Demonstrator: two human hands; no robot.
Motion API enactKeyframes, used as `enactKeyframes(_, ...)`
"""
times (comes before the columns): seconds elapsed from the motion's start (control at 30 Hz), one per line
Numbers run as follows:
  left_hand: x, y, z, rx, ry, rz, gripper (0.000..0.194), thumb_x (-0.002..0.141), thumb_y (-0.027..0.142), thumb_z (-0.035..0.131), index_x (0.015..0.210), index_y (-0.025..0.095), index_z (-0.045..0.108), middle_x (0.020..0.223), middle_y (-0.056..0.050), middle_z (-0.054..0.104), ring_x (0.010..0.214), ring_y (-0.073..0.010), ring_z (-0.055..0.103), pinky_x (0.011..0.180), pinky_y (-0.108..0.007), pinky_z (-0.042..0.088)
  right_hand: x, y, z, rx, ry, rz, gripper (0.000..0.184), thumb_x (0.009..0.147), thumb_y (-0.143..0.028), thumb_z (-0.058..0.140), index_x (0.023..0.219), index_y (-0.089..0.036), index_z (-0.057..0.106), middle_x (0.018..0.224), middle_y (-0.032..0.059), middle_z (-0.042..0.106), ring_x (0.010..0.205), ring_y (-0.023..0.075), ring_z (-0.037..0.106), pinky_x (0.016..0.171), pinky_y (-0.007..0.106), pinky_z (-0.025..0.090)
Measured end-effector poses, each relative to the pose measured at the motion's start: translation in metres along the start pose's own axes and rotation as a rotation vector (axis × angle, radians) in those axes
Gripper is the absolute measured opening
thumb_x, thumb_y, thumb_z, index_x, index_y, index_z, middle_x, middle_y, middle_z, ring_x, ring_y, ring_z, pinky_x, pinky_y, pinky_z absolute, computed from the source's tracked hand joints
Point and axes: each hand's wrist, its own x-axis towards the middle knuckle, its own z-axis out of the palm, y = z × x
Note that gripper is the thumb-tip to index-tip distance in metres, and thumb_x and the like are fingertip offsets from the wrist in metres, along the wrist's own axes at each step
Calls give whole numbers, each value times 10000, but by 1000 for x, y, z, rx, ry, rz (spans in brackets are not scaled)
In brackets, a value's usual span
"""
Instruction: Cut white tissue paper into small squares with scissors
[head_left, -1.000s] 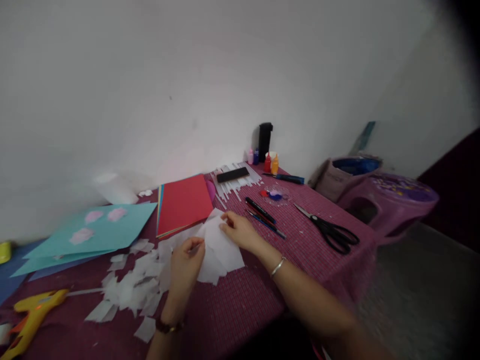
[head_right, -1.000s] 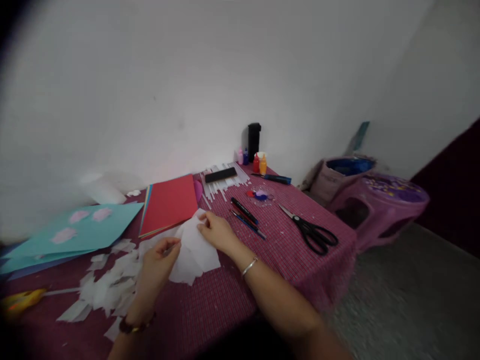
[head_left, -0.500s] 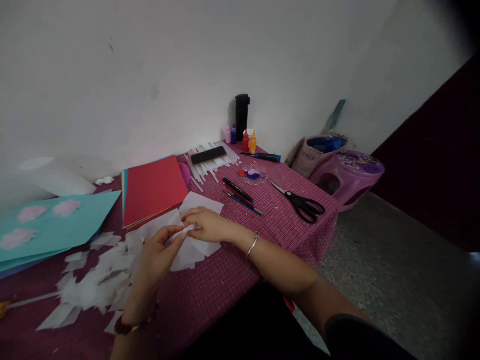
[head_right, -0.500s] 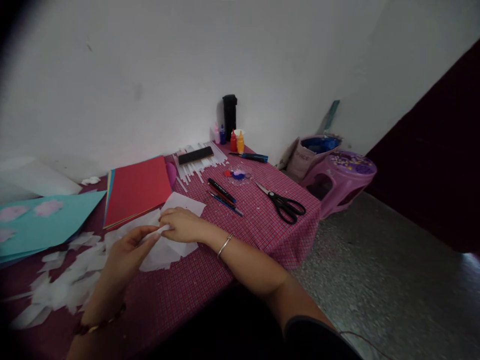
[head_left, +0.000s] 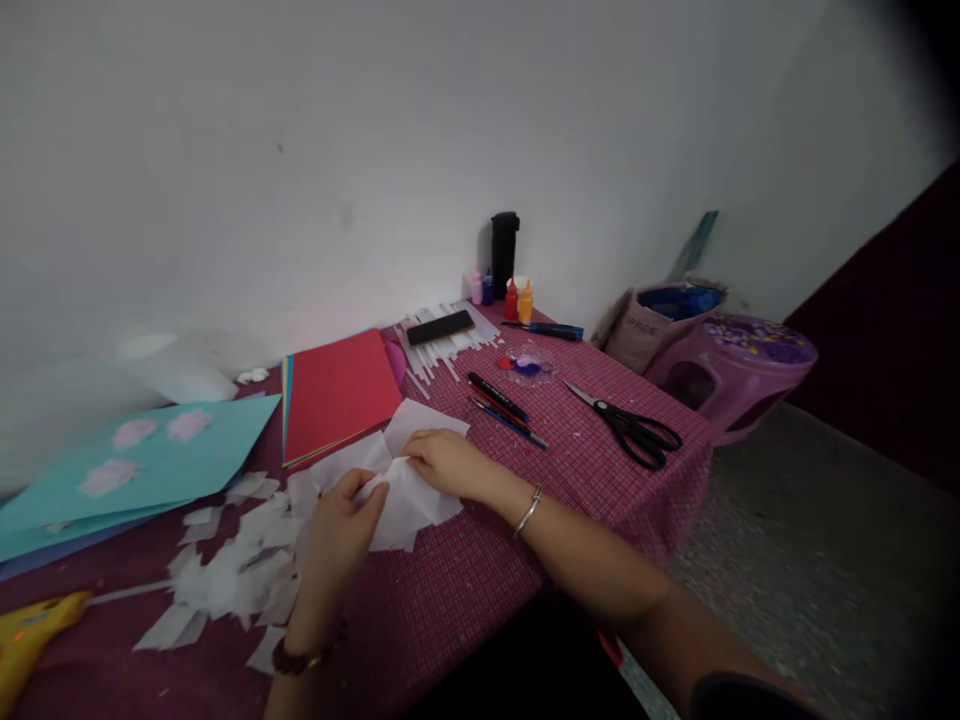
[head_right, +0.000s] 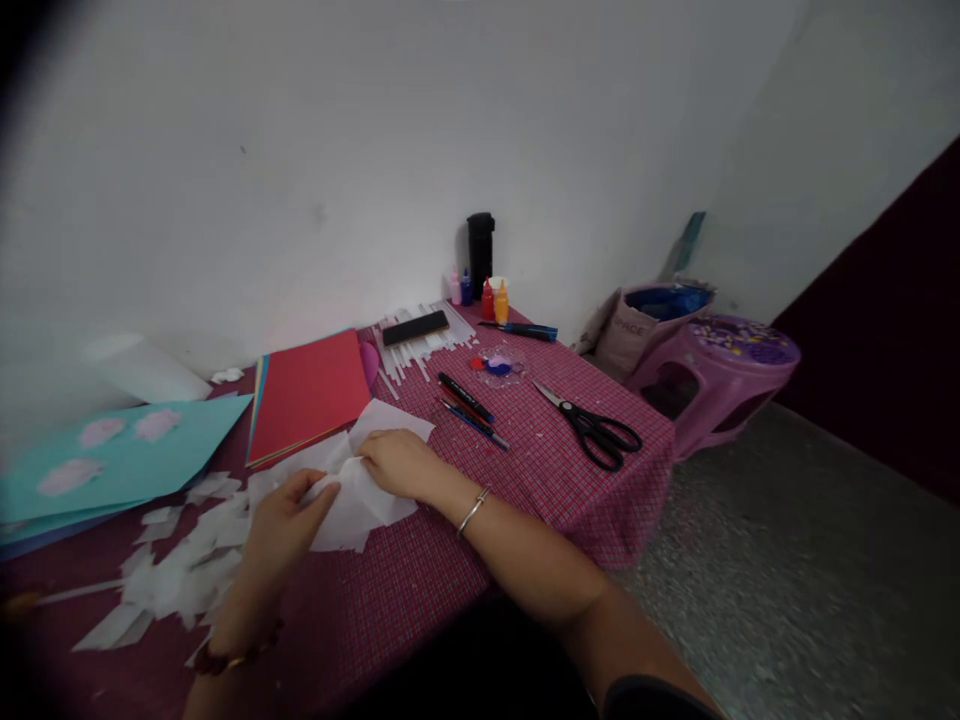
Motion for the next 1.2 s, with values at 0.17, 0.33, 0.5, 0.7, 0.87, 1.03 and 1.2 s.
enactKeyframes(0.17, -1, -1, 0, -53, 12, -31, 357, 778, 360, 478, 1013, 172, 670, 711, -3, 679, 595, -176, 579, 547, -263, 412, -1, -2, 1, 39, 39, 32, 247, 855, -73, 454, 951, -109, 678, 958, 107, 675, 882, 199, 611, 789, 291, 436)
enactKeyframes(0.33, -2, 11, 1, 0, -12, -35, 271, 743, 391, 544, 841, 172, 671, 690, -8, 659, 631, -190, 587, 560, -268, 402, -2, -1, 4, 122, 49, 24, 341, 822, -18, 441, 1057, -137, 658, 1045, 84, 666, 962, 176, 599, 865, 276, 431)
enactKeyframes(0.5, -1, -2, -6, -108, 73, -18, 237, 759, 414, 530, 673, 197, 572, 572, 43, 542, 565, -159, 516, 520, -245, 364, 1, 5, 6, 330, 245, 163, 429, 730, 42, 435, 1038, -150, 663, 1038, 78, 655, 985, 180, 583, 897, 299, 429)
enactKeyframes(0.7, -3, -3, -8, -188, 298, 31, 222, 784, 418, 526, 749, 204, 572, 650, 22, 580, 608, -172, 531, 560, -267, 404, 4, 9, 6, 431, 338, 249, 449, 722, 14, 402, 1081, -149, 617, 1033, 69, 646, 961, 180, 591, 879, 323, 452)
enactKeyframes(0.87, -4, 2, 2, -249, 273, 94, 210, 805, 344, 507, 905, 201, 623, 805, -25, 675, 702, -199, 606, 632, -299, 461, -2, 4, -8, 452, 214, 135, 537, 712, -164, 645, 1237, -206, 540, 1238, 77, 562, 1137, 219, 517, 973, 369, 393)
enactKeyframes(1.03, -6, 6, 7, -122, 150, 242, 200, 828, 280, 477, 909, 200, 641, 891, -46, 698, 828, -215, 634, 755, -328, 472, -3, -2, -8, 335, 233, 123, 419, 648, -315, 767, 1044, -240, 653, 1250, 64, 536, 1153, 255, 458, 986, 395, 312)
enactKeyframes(1.2, -6, 5, 2, -97, 125, 273, 221, 840, 294, 466, 931, 200, 643, 925, -61, 691, 869, -228, 630, 792, -345, 465, 6, 5, 7, 454, 336, 277, 195, 793, -200, 558, 604, -168, 524, 588, -38, 479, 606, 121, 447, 624, 238, 365)
